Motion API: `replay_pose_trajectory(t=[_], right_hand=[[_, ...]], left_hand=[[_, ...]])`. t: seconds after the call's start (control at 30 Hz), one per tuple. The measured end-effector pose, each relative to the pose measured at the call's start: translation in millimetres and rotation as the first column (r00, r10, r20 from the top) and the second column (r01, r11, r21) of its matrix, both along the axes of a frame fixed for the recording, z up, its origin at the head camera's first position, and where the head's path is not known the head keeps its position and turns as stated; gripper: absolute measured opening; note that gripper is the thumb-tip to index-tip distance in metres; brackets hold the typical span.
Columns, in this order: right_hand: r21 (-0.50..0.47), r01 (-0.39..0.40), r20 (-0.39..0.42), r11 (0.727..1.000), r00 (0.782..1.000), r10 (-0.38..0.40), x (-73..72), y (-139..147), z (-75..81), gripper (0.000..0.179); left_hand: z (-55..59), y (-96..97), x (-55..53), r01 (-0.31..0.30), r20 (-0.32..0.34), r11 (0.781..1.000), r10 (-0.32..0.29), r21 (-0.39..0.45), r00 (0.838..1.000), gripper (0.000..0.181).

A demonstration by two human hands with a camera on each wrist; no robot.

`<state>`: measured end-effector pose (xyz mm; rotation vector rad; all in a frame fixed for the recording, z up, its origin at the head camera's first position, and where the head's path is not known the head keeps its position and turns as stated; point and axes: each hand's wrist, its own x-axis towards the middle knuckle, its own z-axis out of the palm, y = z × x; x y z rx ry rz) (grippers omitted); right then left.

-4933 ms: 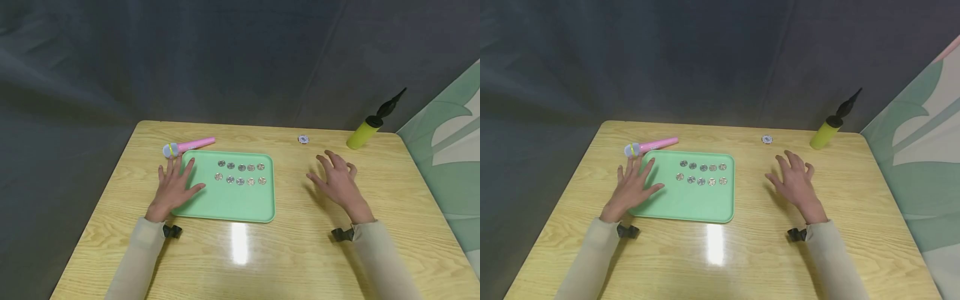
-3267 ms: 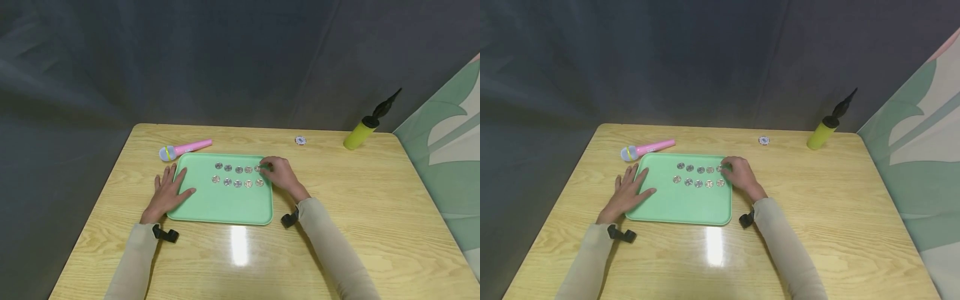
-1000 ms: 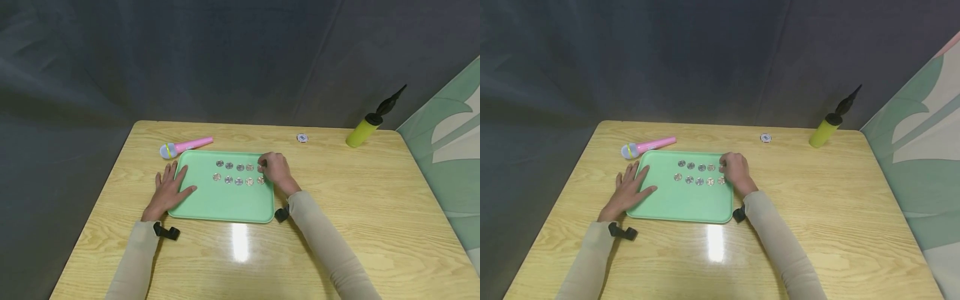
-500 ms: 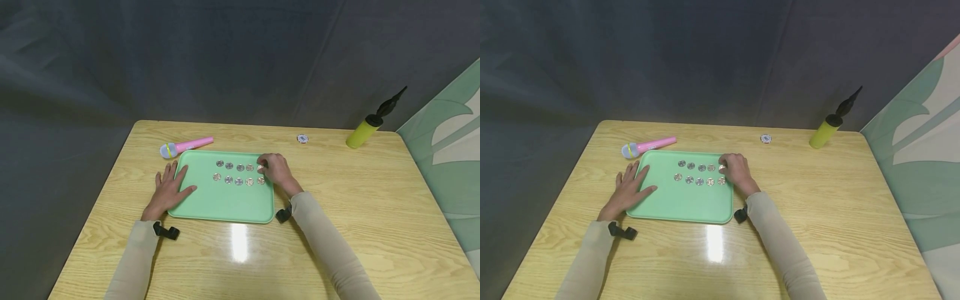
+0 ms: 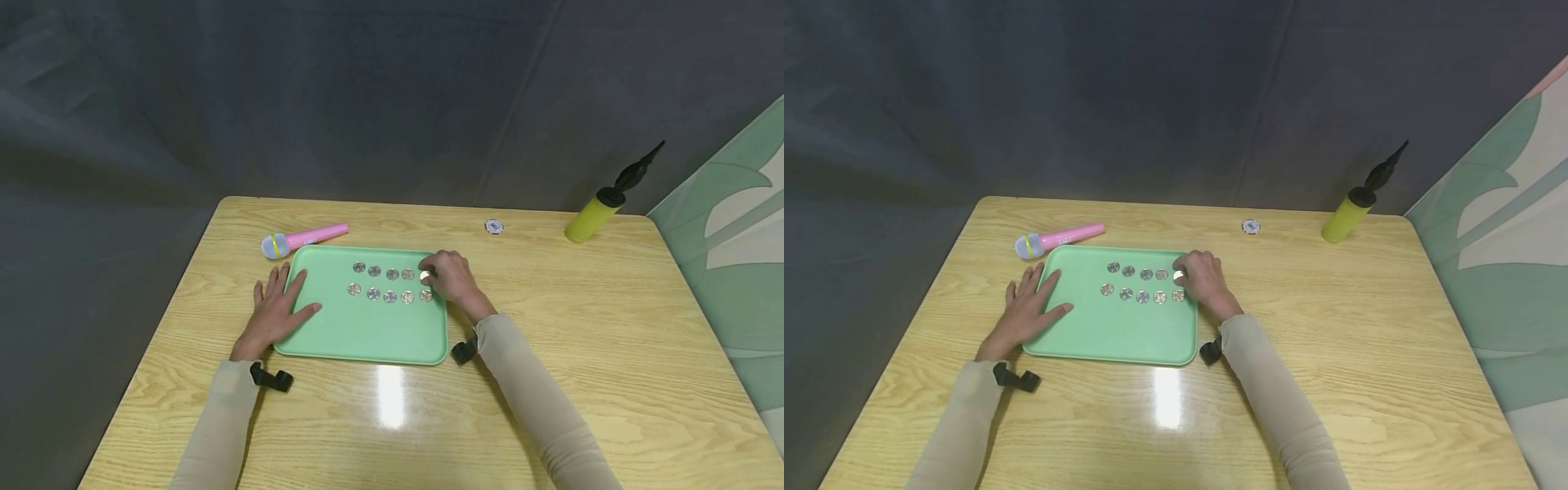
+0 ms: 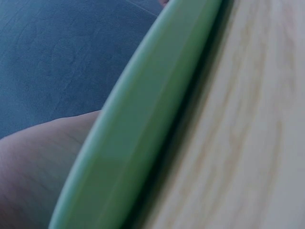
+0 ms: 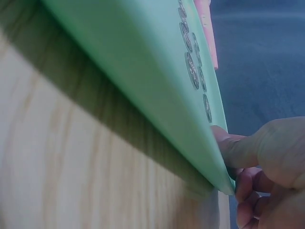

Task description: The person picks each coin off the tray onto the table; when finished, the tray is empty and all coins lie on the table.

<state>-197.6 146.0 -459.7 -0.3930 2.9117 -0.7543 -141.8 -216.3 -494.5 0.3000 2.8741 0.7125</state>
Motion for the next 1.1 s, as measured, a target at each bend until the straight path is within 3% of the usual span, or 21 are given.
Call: replay_pose_trajectory(t=[0.37, 0.67, 0.93, 1.1], right_hand=[[0.026, -0.009, -0.078, 1.000, 0.997, 0.011, 0.4, -0.5, -2.8, 0.019], [-0.051, 0.019, 0.020, 0.999, 1.000, -0.018, 2.0, 2.3, 2.2, 0.029], [-0.109, 0.058, -0.015, 0.992, 0.998, -0.060, 3.9, 1.5, 1.3, 0.031], [-0.077, 0.067, -0.039, 0.995, 0.997, -0.070, 4.3, -0.4, 0.0, 0.027]], left_hand=[[0.3, -0.4, -0.3, -0.003, -0.002, 1.000, 0.003, 0.001, 1.000, 0.085], [0.6, 0.0, 0.3, -0.001, 0.002, 1.000, 0.001, 0.004, 1.000, 0.085], [1.4, 0.5, 1.1, 0.002, 0.006, 1.000, -0.002, 0.011, 1.000, 0.085], [1.9, 0.5, 1.0, 0.001, 0.003, 1.000, -0.001, 0.014, 1.000, 0.084]])
